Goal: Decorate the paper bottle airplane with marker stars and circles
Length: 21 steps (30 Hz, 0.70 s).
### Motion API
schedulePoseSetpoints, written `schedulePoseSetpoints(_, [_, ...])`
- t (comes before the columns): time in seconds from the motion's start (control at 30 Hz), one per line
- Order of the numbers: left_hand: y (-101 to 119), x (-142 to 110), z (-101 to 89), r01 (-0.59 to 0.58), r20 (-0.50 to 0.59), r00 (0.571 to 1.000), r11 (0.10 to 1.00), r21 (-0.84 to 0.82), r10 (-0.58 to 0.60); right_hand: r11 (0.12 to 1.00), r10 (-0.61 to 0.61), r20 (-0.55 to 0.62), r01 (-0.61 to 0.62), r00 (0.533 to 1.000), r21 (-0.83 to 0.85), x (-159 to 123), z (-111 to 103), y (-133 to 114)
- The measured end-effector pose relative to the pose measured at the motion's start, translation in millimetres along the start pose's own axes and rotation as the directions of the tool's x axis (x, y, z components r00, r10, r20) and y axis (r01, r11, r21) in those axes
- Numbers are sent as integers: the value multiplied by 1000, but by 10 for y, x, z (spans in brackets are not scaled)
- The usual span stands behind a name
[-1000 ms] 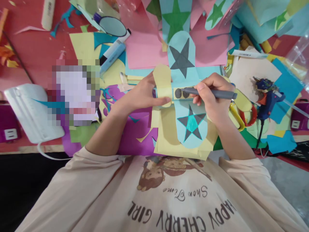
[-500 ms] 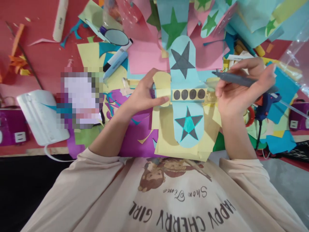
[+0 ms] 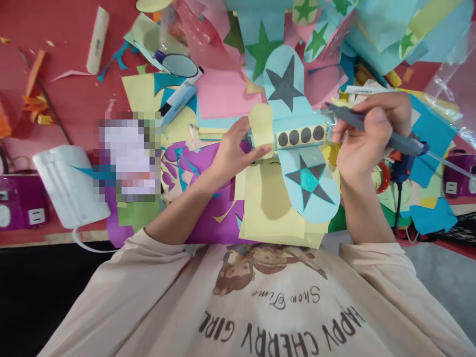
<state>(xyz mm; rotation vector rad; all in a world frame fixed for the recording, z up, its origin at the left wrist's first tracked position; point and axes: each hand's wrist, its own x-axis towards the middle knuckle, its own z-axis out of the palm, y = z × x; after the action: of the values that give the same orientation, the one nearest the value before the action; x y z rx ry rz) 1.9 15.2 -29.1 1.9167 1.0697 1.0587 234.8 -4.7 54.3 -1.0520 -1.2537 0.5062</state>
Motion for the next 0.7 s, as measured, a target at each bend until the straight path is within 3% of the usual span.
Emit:
schedulePoseSetpoints(0.1, [61, -5, 16, -28, 58, 998, 1000, -4, 28, 991, 56, 149, -73, 987, 111, -23, -37, -46])
schedulePoseSetpoints(0.17, [77, -4, 6, -31, 91, 995, 1000, 5, 30, 977, 69, 300, -125, 951, 174, -25, -48, -76])
schedulePoseSetpoints(0.23, [81, -7, -1, -32, 102, 994, 999, 20, 30, 977, 78, 376, -146, 923, 158, -24, -33, -102])
schedulePoseSetpoints(0.47, [73, -20, 4, -22, 147, 989, 1000, 19, 19, 987, 160, 356, -142, 921, -77, -106, 192, -177])
schedulePoseSetpoints(0.7, [90, -26, 23, -15, 133, 991, 999, -32, 19, 972, 230, 398, -189, 888, -140, -188, 262, -213])
